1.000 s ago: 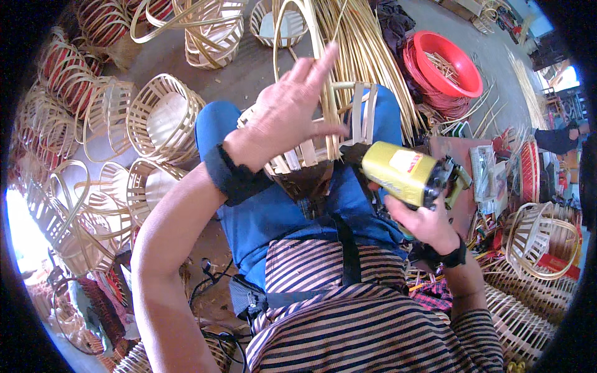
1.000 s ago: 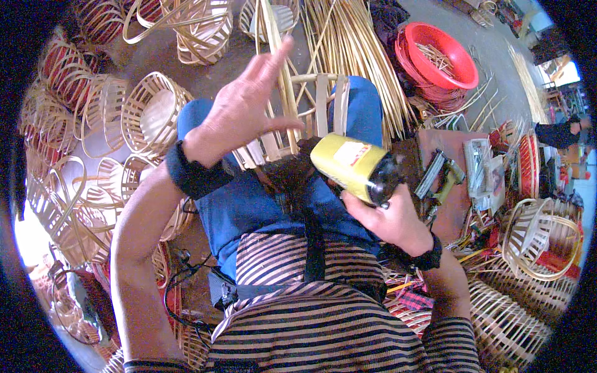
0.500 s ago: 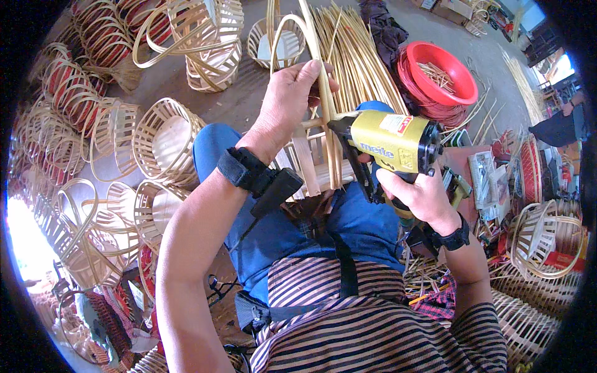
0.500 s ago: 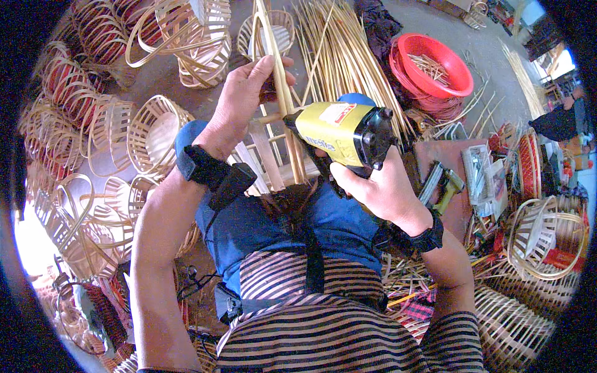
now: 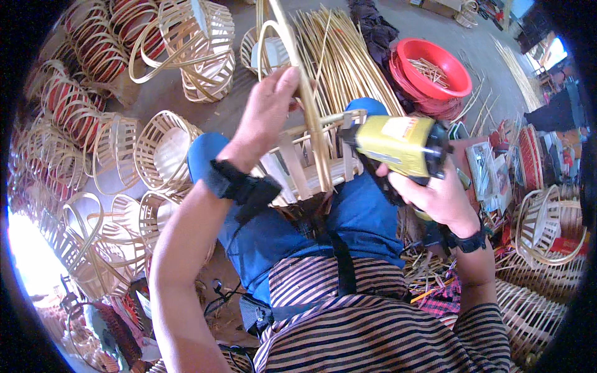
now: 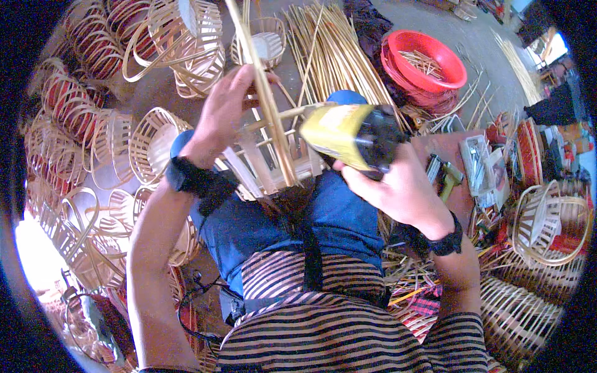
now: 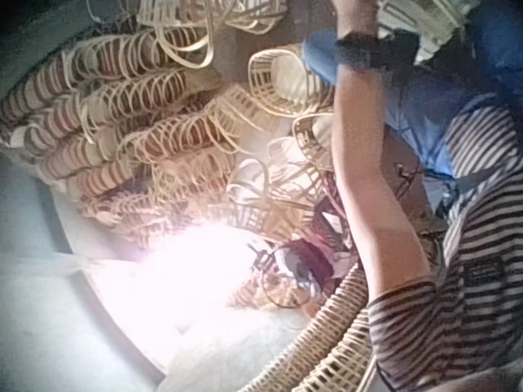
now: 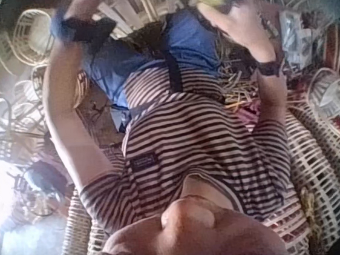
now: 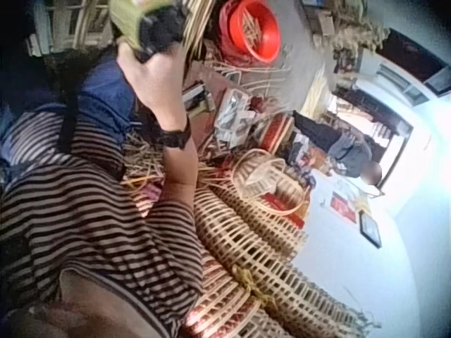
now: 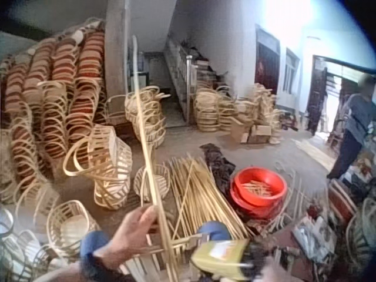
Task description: The person assembles wooden baskets by securing slats and rims with a pneumatic nail gun and trimming excess material with pliers.
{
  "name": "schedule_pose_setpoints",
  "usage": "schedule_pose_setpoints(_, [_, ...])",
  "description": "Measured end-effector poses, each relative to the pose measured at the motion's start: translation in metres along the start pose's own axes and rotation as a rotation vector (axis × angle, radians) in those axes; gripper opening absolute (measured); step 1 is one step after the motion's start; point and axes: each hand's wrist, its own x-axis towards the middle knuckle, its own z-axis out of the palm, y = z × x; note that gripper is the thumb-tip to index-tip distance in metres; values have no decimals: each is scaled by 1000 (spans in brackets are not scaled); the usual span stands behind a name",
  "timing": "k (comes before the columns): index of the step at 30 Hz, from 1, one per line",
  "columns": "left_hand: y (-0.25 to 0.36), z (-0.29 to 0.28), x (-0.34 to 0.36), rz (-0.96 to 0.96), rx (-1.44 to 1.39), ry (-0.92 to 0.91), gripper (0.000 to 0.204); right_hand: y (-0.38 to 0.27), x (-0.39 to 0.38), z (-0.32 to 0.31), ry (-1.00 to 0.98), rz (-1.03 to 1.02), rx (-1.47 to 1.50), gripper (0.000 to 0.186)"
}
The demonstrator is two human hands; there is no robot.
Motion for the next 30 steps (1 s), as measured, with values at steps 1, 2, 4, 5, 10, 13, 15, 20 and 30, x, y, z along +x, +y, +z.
schedule_pose_setpoints(1, [3, -8, 0, 11, 93, 50, 39, 6, -7, -7, 41, 46, 15, 25])
schedule_pose_setpoints(2, [9, -14, 3, 95, 379, 48, 43, 13, -20, -18, 107, 115, 19, 24])
schedule_pose_setpoints(4, [40, -54, -9, 502, 936, 160, 55, 33, -38, -34, 133, 261, 46, 30])
schedule_pose_setpoints(5, [57, -69, -13, 710, 1158, 193, 60, 51, -45, -42, 162, 356, 38, 33])
schedule_pose_setpoints(10, [110, -84, 35, 1168, 1816, -111, 56, 163, -110, -68, 491, 412, -584, 51])
schedule_pose_setpoints(13, [106, -99, 63, 967, 1703, -312, 36, 223, -153, -73, 681, 537, -768, 58])
schedule_pose_setpoints(15, [96, -110, 69, 837, 1619, -327, 25, 252, -173, -76, 790, 649, -850, 59])
schedule_pose_setpoints(20, [80, -119, 64, 1058, 1612, -287, 15, 289, -188, -80, 975, 857, -900, 62])
schedule_pose_setpoints(30, [91, -116, 34, 848, 1769, -208, 13, 293, -117, -65, 901, 754, -920, 46])
